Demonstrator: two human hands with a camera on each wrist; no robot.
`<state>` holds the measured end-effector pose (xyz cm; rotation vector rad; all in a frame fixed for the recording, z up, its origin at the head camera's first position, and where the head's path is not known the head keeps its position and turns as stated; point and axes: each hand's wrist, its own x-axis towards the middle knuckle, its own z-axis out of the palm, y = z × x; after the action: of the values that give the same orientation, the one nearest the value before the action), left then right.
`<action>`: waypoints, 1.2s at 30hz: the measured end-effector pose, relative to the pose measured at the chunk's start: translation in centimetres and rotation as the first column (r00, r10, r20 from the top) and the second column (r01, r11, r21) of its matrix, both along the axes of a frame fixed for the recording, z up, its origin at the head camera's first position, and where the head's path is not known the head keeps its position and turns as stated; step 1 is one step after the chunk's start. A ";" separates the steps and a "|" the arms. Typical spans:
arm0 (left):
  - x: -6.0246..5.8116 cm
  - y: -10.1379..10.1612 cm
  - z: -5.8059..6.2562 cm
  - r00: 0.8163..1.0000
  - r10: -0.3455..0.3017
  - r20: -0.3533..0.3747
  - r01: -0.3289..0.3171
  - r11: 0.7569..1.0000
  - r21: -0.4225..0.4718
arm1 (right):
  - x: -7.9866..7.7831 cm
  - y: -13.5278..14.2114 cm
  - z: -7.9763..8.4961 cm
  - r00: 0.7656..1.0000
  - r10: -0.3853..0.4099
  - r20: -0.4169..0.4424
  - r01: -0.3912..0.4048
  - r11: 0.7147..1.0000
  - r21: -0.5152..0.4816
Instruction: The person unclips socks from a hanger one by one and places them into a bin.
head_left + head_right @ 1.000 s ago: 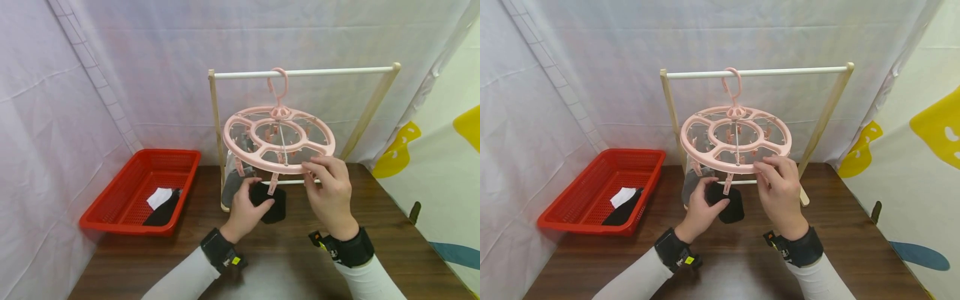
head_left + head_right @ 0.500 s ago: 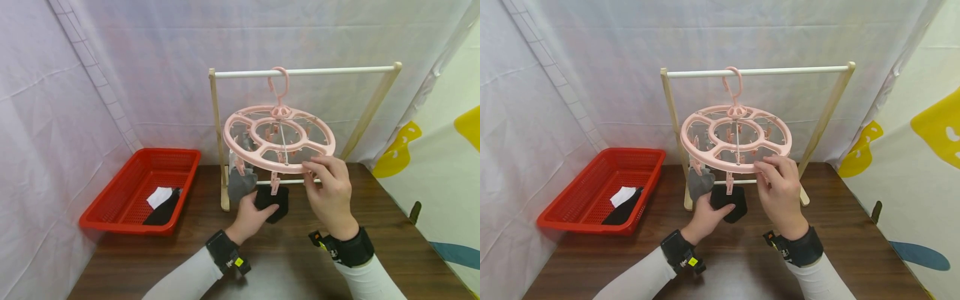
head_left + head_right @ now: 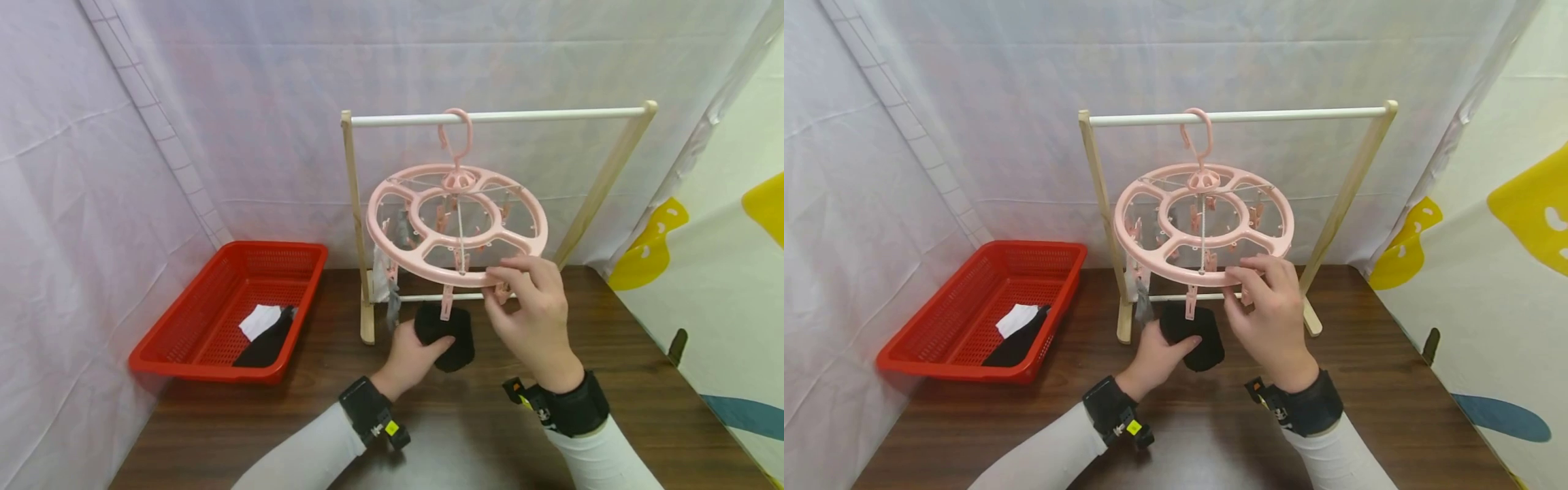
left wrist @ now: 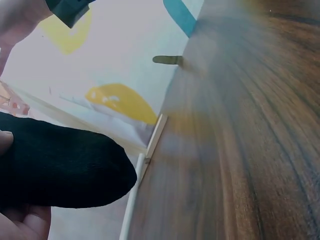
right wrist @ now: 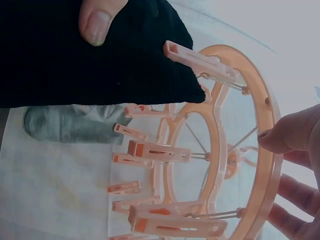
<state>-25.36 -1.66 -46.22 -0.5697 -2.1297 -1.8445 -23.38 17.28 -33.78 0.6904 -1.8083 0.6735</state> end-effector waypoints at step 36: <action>-1.3 -0.4 -2.0 0.998 0.037 0.051 -0.034 0.998 -0.053 | 2.8 -1.6 -0.4 0.882 -0.154 0.445 -0.071 0.890 0.450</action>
<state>-26.70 -2.09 -48.26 -0.4976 -2.2128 -1.8081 -20.61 15.72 -34.14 0.8397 -2.4758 0.4006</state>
